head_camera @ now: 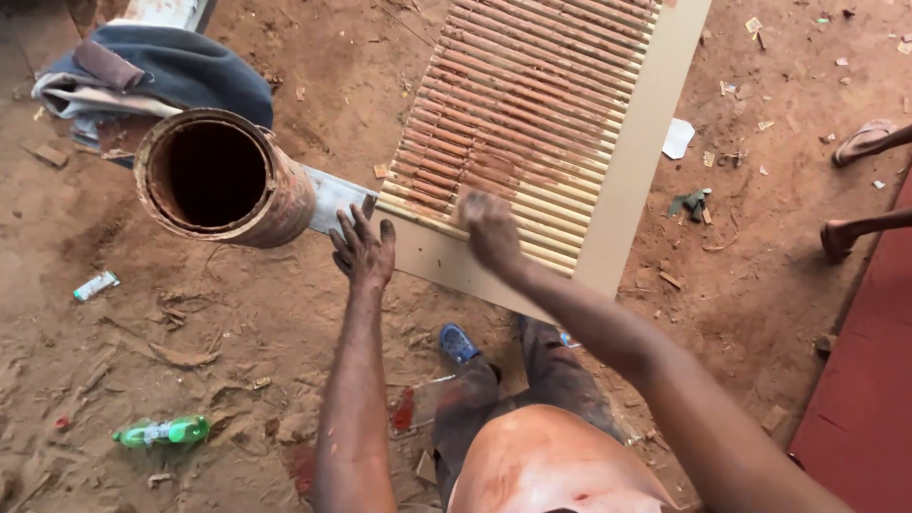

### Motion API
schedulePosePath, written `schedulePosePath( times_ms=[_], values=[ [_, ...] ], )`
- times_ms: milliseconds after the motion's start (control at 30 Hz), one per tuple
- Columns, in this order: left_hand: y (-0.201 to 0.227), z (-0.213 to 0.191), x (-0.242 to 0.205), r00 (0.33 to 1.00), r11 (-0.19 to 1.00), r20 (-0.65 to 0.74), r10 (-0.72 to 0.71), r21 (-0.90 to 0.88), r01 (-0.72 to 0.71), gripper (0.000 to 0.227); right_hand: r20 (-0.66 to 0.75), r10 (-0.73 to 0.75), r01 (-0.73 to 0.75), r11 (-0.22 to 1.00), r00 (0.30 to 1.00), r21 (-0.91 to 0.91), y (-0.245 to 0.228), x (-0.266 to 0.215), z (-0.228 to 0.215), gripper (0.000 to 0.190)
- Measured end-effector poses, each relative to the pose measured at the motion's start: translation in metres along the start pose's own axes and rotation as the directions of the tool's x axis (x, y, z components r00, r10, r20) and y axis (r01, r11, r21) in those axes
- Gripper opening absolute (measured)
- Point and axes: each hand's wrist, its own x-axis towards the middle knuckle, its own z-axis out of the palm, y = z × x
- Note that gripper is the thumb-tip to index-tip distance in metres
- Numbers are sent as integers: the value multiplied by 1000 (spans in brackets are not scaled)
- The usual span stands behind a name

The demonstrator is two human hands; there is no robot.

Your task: The person is staining a slatted wooden panel by hand using a piece of foam dipped in a dark liquid from a container. They wipe the stain across the slats and into the grooves, moving the panel and container as needed.

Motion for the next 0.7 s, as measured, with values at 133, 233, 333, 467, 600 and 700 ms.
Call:
schedulePosePath(
  times_ms=[133, 233, 333, 467, 600, 700],
  values=[
    [0, -3, -4, 1000, 1000, -2, 5, -5, -5, 93, 344, 159, -283, 894, 925, 348, 23, 14, 12, 18],
    [2, -4, -3, 1000, 1000, -5, 1, -17, -1, 93, 260, 305, -369, 894, 916, 255, 113, 102, 34, 23],
    [2, -4, -6, 1000, 999, 8, -10, -50, 11, 94, 316, 349, -410, 899, 882, 155, 147, 144, 44, 15],
    [2, -6, -3, 1000, 999, 15, -9, -48, 10, 94, 295, 293, -358, 913, 910, 198, 95, 120, 46, 18],
    [6, -7, -2, 999, 999, 30, -23, -39, 24, 93, 262, 163, -218, 956, 951, 195, 41, 85, 24, 17],
    [6, -7, -3, 998, 999, 41, -39, -24, 40, 93, 214, 84, -133, 965, 973, 226, 10, 60, 10, 19]
  ],
)
